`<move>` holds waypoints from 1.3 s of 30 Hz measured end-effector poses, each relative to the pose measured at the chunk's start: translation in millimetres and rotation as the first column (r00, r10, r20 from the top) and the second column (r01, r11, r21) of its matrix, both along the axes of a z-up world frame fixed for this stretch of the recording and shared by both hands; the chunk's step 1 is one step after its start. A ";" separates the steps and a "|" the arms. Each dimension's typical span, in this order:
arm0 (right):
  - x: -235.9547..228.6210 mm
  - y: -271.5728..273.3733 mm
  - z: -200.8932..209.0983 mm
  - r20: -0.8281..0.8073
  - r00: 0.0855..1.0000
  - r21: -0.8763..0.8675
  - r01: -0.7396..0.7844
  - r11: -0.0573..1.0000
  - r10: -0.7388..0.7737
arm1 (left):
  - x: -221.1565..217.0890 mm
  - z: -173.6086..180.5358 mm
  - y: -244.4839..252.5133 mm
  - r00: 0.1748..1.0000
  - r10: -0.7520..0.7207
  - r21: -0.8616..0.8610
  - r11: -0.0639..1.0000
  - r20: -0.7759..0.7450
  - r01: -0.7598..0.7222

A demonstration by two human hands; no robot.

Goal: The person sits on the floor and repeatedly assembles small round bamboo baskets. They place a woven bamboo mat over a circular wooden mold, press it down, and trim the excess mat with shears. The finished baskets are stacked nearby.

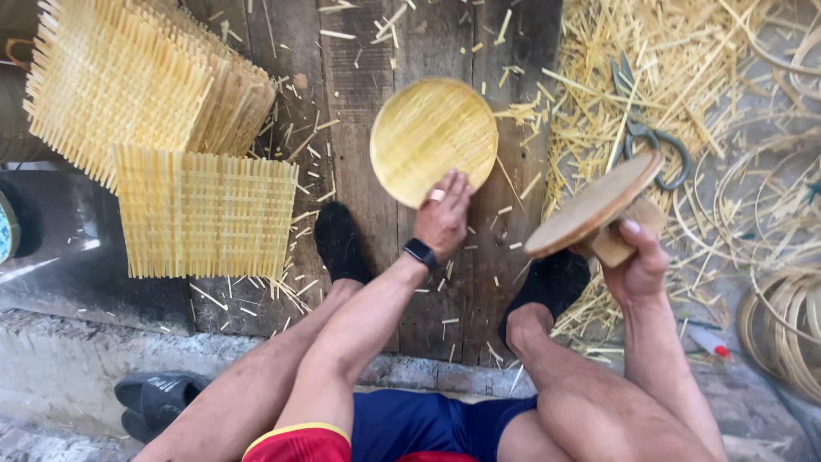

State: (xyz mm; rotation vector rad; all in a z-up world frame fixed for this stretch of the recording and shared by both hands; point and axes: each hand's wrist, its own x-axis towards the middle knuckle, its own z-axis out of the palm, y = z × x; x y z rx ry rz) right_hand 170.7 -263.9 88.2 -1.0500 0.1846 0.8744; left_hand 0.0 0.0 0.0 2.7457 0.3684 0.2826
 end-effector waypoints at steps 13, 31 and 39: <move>-4.0 0.9 6.0 -0.074 0.997 -0.051 -0.038 0.998 0.034 | 87.5 -24.4 271.2 0.956 0.274 0.011 0.961 0.108 -0.277; -15.5 119.1 6.7 -0.145 0.967 0.159 -0.186 0.970 0.209 | -185.7 120.1 309.6 0.516 0.847 0.287 0.466 0.130 -0.837; -30.1 46.9 32.1 0.119 0.975 -0.326 -0.141 0.935 0.188 | -292.8 171.3 315.4 0.565 0.792 -0.245 0.515 -0.231 -0.822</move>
